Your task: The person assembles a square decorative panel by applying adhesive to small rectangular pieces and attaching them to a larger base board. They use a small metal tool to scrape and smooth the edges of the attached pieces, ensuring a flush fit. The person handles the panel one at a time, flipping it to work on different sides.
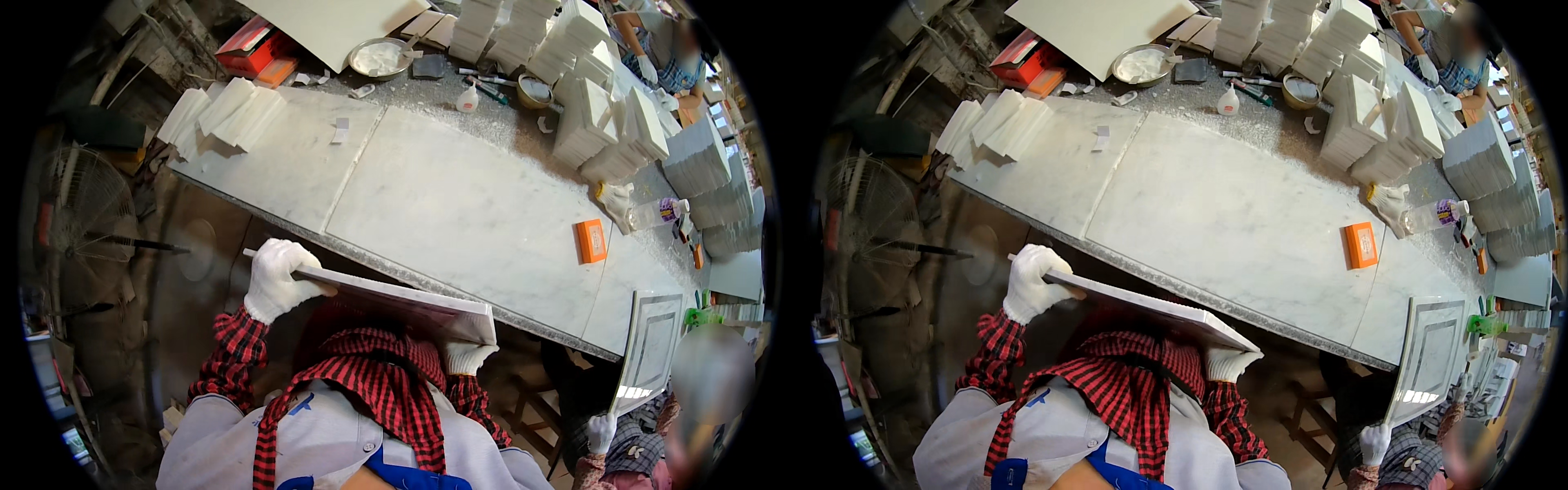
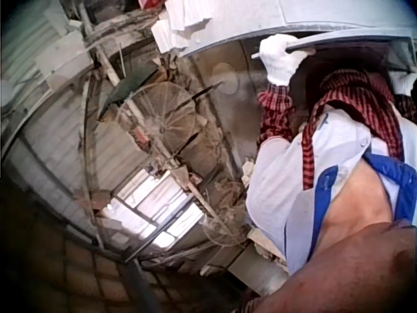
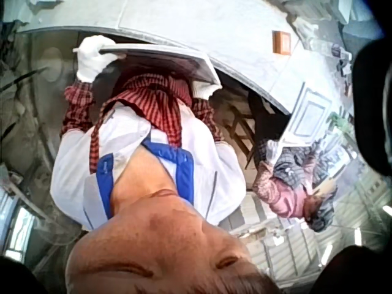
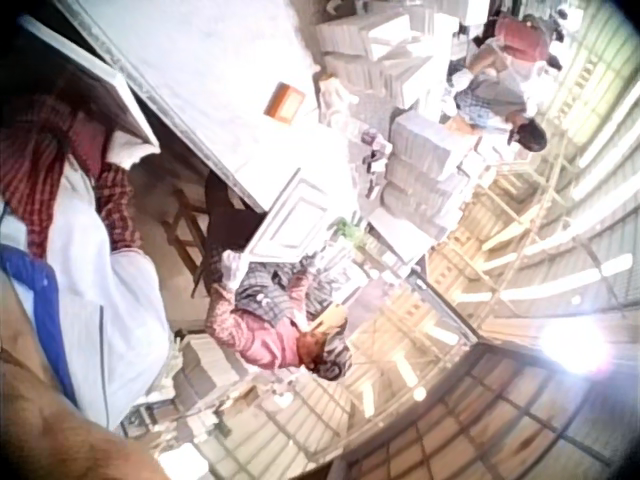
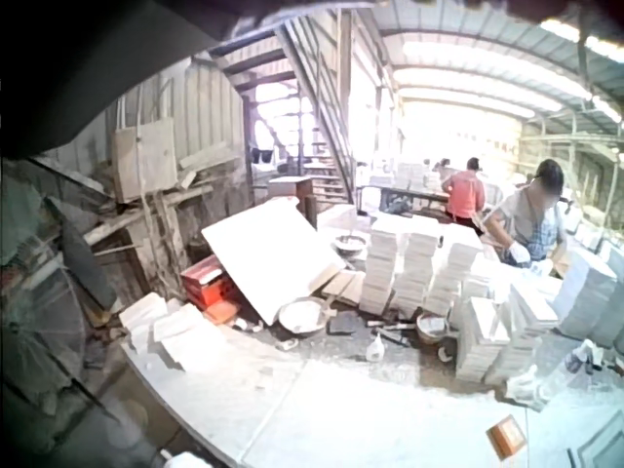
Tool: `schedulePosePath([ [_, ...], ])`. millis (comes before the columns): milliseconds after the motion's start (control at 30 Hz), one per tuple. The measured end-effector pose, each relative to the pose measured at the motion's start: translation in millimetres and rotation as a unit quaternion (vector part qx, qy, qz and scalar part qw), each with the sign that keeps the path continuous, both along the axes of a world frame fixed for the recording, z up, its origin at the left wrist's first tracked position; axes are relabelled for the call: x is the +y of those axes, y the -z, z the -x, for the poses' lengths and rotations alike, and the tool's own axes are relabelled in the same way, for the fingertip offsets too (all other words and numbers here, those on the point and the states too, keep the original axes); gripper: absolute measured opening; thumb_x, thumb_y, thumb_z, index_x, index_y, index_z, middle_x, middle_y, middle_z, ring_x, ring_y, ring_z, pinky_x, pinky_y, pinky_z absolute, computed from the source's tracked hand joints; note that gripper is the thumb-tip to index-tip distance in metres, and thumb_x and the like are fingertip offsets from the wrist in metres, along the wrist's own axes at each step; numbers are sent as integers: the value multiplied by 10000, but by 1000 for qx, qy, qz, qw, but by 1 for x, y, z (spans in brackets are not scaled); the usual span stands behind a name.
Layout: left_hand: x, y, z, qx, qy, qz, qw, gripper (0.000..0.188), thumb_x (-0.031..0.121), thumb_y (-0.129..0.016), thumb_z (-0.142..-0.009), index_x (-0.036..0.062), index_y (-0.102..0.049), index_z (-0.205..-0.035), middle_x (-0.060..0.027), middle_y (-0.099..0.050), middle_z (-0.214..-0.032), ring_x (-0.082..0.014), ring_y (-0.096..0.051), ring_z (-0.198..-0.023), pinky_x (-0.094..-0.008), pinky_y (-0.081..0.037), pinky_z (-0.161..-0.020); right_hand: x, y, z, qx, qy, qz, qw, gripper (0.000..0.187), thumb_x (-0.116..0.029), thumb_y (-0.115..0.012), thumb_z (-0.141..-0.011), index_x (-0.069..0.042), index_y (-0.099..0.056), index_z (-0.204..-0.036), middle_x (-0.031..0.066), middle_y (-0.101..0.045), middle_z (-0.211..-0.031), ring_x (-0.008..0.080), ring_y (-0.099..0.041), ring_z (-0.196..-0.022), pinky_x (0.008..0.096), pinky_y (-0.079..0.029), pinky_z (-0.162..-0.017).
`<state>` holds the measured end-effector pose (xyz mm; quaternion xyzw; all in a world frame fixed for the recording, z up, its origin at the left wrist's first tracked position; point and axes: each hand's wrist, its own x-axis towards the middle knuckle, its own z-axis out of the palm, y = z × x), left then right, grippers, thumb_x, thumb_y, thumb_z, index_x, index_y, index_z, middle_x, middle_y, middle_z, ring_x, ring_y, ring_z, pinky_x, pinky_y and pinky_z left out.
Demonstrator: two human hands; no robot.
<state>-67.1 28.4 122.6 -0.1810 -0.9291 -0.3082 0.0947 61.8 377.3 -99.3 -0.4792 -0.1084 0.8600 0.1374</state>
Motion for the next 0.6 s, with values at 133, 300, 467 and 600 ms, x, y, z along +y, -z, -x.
schedulePosePath([
  [133, -4, 10, 9, 8, 16, -11, 1000, 381, 299, -934, -519, 150, -619, -674, -10, -610, -642, -250, -595, -624, -376, -418, -631, 0, 19, 1, 7, 20, -27, 999, 1001, -864, -302, -856, -99, -385, -1496, 106, -396, -1532, 319, -423, -1343, 503, -343, -1140],
  [300, -17, 26, 22, 26, 49, -52, 997, 413, 297, -940, -511, 147, -598, -687, -9, -600, -638, -247, -592, -624, -376, -416, -633, -9, -3, 26, 15, 47, -4, 999, 848, -860, -116, -869, -90, -360, -611, 109, -478, -734, 295, -422, -734, 429, -389, -716],
  [467, -24, 31, 34, 57, 95, -69, 992, 359, 222, -921, -532, 145, -634, -733, -15, -644, -702, -248, -622, -680, -372, -446, -676, -8, 39, 10, 87, 40, -118, 988, 811, -872, -207, -863, -134, -543, -851, 113, -630, -1138, 302, -572, -1011, 520, -462, -933],
  [600, -29, 40, 36, 59, 110, -71, 990, 344, 189, -904, -539, 143, -650, -766, -22, -656, -729, -258, -628, -702, -373, -452, -689, 1, 72, -5, 128, 40, -89, 987, 824, -804, -227, -922, -92, -591, -1121, 138, -599, -1305, 330, -564, -1178, 510, -452, -993],
])
